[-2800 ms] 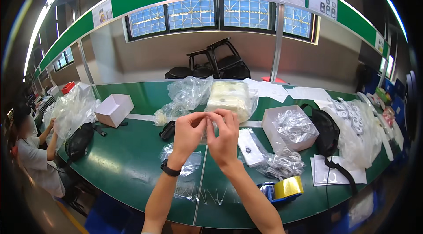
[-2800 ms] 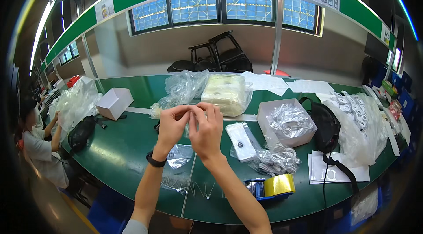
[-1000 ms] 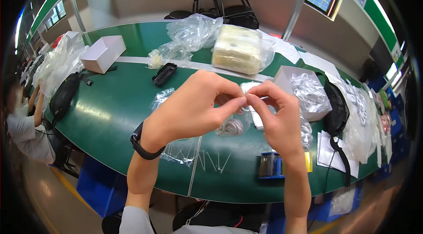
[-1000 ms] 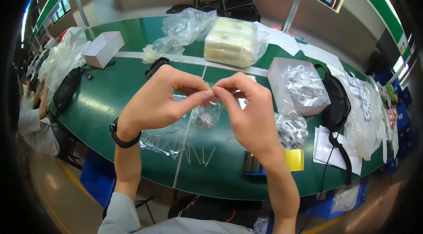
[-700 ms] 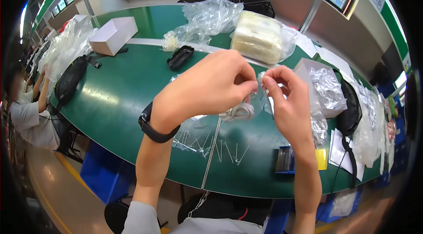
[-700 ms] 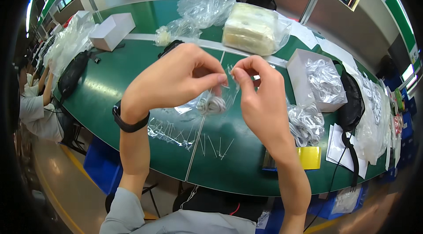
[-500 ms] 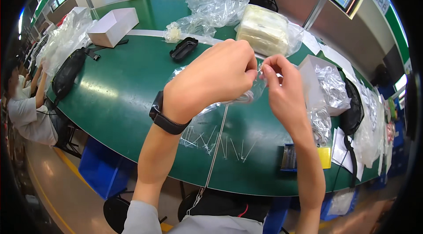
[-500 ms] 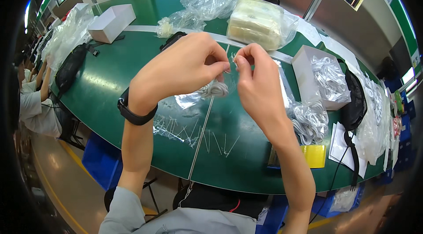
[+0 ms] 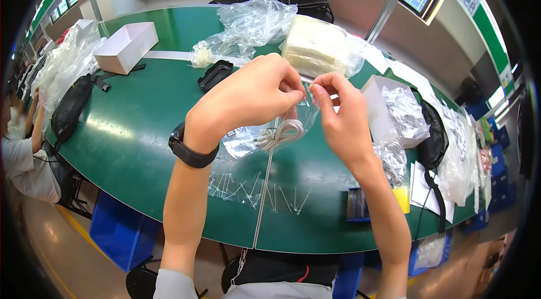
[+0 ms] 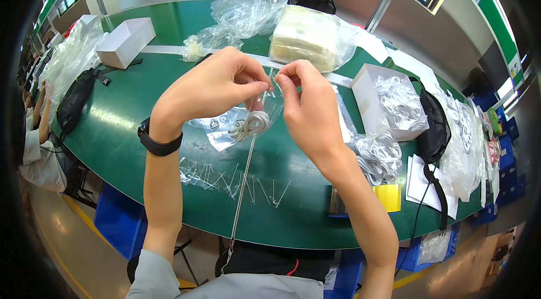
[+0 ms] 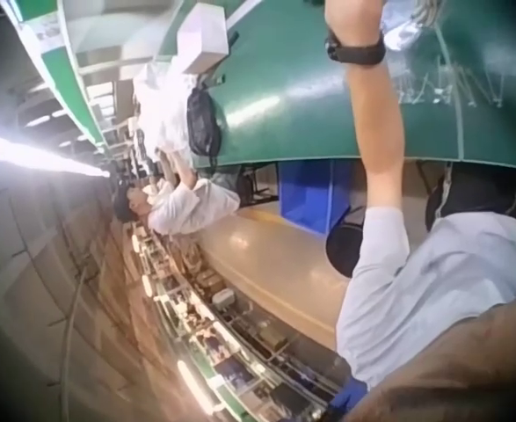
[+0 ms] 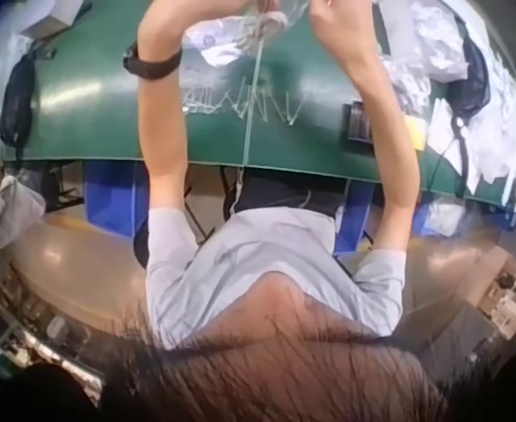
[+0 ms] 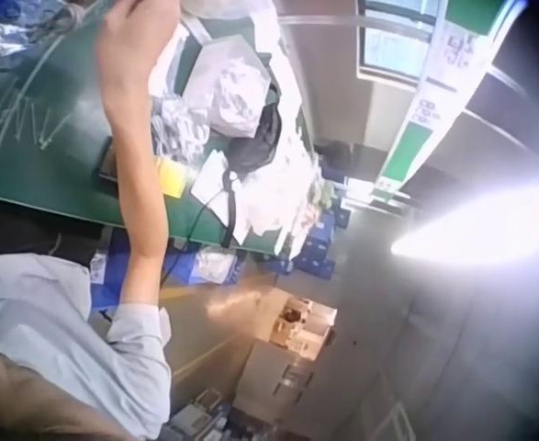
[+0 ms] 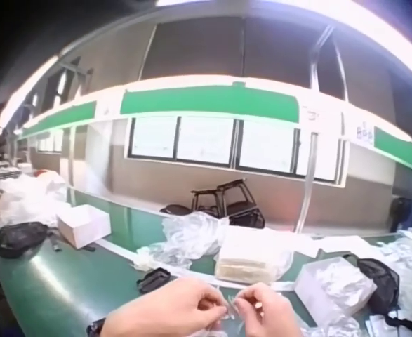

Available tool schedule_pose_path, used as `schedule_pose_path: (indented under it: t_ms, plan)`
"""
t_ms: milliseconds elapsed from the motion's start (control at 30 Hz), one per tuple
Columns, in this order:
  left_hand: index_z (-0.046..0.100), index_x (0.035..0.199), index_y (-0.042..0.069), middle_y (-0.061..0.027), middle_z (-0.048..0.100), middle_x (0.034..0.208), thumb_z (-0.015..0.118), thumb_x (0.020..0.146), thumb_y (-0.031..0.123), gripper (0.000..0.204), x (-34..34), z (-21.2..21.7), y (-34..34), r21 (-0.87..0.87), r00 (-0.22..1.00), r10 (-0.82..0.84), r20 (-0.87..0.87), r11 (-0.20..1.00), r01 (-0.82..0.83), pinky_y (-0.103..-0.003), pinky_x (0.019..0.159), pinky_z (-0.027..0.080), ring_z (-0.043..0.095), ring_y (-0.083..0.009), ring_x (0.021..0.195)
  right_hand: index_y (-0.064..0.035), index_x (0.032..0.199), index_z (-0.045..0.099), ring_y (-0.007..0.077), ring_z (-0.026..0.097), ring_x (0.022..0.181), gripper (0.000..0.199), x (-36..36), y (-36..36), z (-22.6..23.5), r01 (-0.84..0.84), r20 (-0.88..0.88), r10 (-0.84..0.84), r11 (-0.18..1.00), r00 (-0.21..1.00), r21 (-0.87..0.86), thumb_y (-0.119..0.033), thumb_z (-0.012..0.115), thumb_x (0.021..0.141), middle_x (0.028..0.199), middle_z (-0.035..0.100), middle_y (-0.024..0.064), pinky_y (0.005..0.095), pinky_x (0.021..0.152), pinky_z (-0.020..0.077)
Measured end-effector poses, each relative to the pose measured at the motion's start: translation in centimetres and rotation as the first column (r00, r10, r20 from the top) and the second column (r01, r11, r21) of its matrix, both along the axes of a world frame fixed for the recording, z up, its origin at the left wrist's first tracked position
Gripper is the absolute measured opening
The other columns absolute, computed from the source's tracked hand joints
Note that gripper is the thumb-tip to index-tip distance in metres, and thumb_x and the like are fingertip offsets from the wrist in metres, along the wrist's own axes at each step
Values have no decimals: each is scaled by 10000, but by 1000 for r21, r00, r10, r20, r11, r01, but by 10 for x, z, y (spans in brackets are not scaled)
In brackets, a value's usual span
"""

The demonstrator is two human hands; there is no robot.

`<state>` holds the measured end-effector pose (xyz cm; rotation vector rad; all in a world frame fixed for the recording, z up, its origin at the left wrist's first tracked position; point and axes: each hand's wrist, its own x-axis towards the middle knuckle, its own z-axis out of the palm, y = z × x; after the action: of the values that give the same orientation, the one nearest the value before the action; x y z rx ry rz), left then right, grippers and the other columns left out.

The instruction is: Packaging small manufactured components into individual plastic bags and sealing them on an assembly line.

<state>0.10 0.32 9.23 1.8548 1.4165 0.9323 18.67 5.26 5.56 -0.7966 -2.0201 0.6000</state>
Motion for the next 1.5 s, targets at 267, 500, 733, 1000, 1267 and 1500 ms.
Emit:
schedule_pose_path:
  t_ms: [267, 500, 733, 1000, 1267, 1500]
  plan:
    - [717, 957, -88, -111, 705, 677, 610, 891, 106, 231, 7, 1, -3, 42, 999, 27, -19, 999, -26, -294, 566, 482, 608, -117, 579, 19, 1004, 625, 150, 641, 790, 123, 7, -6, 9, -49, 65, 49, 999, 997, 3, -102, 605, 994, 888, 688, 79, 286, 708, 507]
    - [721, 915, -84, -99, 705, 668, 646, 895, 132, 230, 9, 3, -4, 77, 999, -22, -43, 997, 25, -293, 569, 486, 598, -123, 566, 31, 964, 637, 121, 635, 802, 110, 16, -3, 16, -96, 59, 99, 994, 993, -51, -78, 630, 971, 854, 678, 55, 266, 711, 501]
    - [717, 915, -97, -125, 725, 718, 655, 917, 133, 238, 10, -1, -3, 118, 999, -21, -31, 993, 24, -291, 590, 511, 676, -144, 641, -33, 999, 677, 89, 617, 827, 131, 18, 3, -6, -133, -300, 21, 924, 954, -359, -155, 629, 1002, 889, 658, 4, 253, 703, 499]
    - [699, 979, -101, -130, 740, 785, 625, 964, 101, 216, -13, 13, -2, 257, 972, 90, 218, 955, -146, -265, 633, 546, 708, -153, 698, -37, 1055, 690, 116, 629, 902, 177, 39, 12, 2, -101, -708, -274, 893, 651, -439, -195, 621, 1017, 946, 669, 23, 270, 767, 500]
    - [717, 1066, -70, -114, 740, 815, 621, 989, 116, 223, -52, 14, -11, 389, 910, 199, 363, 855, -342, -249, 672, 552, 700, -137, 720, -10, 987, 732, 211, 722, 771, 119, -14, -68, -60, -227, 22, 228, 973, 973, -24, 14, 673, 886, 885, 745, 116, 296, 719, 561]
    - [718, 1076, -63, -117, 745, 833, 614, 996, 125, 229, -57, 17, -16, 396, 912, 197, 359, 853, -340, -246, 689, 553, 697, -127, 732, -17, 955, 696, 279, 707, 819, 165, -36, -109, -102, -444, 364, 345, 864, 865, 238, 1, 696, 792, 983, 713, 105, 376, 681, 576]
